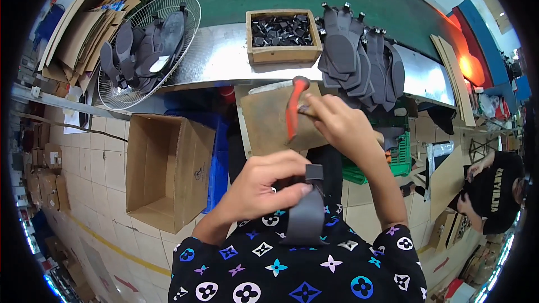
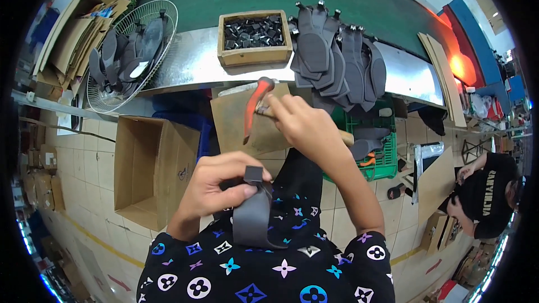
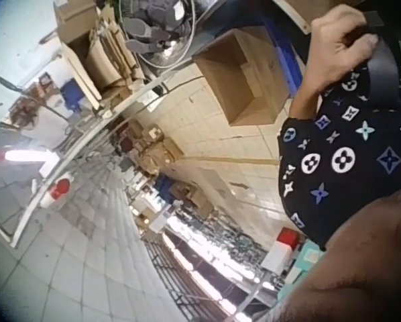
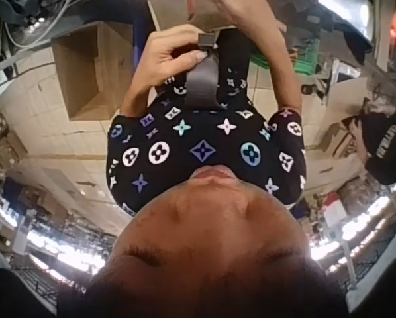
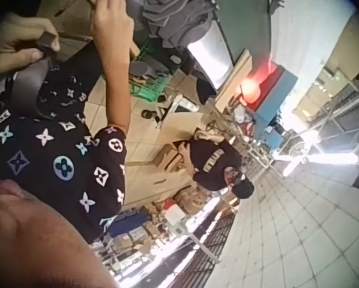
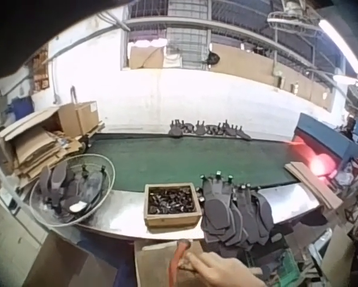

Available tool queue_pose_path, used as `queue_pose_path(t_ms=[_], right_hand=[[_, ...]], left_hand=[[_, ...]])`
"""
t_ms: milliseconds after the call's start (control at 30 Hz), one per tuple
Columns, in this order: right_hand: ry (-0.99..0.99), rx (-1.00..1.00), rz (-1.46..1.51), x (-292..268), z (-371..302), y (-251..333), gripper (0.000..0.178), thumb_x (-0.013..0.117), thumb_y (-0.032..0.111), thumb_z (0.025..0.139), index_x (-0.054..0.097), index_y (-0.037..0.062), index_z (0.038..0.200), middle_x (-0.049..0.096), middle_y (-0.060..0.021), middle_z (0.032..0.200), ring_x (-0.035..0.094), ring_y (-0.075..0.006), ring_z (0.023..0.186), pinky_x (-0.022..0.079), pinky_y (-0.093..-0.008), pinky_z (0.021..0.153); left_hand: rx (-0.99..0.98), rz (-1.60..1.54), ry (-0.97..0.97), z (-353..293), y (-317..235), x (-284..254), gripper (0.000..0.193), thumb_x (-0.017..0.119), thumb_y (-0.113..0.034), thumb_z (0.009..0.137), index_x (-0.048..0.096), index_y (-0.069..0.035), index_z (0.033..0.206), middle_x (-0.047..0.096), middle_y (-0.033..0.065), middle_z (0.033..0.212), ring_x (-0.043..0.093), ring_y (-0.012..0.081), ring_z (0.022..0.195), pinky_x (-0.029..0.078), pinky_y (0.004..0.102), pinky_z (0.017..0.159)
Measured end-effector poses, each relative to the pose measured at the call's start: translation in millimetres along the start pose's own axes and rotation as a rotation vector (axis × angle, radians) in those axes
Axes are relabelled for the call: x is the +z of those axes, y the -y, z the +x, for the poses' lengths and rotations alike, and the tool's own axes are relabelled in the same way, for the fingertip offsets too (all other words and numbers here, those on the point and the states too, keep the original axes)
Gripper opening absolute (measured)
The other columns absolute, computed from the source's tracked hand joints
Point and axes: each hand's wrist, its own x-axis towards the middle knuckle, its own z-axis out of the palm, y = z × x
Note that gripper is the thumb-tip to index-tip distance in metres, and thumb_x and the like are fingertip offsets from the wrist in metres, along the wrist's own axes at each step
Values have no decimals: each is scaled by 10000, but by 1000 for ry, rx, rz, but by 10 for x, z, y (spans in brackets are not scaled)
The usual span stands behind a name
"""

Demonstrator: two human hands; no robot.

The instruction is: Assembling shoe components using a hammer and pliers at a factory workstation.

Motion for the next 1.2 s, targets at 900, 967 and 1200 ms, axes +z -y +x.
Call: queue_pose_path(t_ms=[900,967,1200], right_hand=[[-65,113,1997,212,-717,641,522,540,508,994,579,-2,1099,609,-167,1046,582,-238,1043,475,-362,910],[-79,131,1997,220,-731,618,522,550,509,990,582,-2,1093,613,-164,1046,583,-240,1046,473,-365,917],[-308,305,1949,144,-762,419,493,620,497,958,611,13,1054,649,-126,985,603,-242,1035,461,-359,946]], left_hand=[[-543,-995,289,-101,7,492,300,428,-146,1041,543,56,1231,607,88,1110,571,151,1051,447,282,945],[-567,-1019,298,-74,-15,500,310,428,-149,1043,536,52,1252,606,87,1110,569,147,1046,446,279,943],[-589,-942,84,46,12,668,859,577,-569,919,311,54,1448,573,286,1249,681,375,1014,578,390,841]])
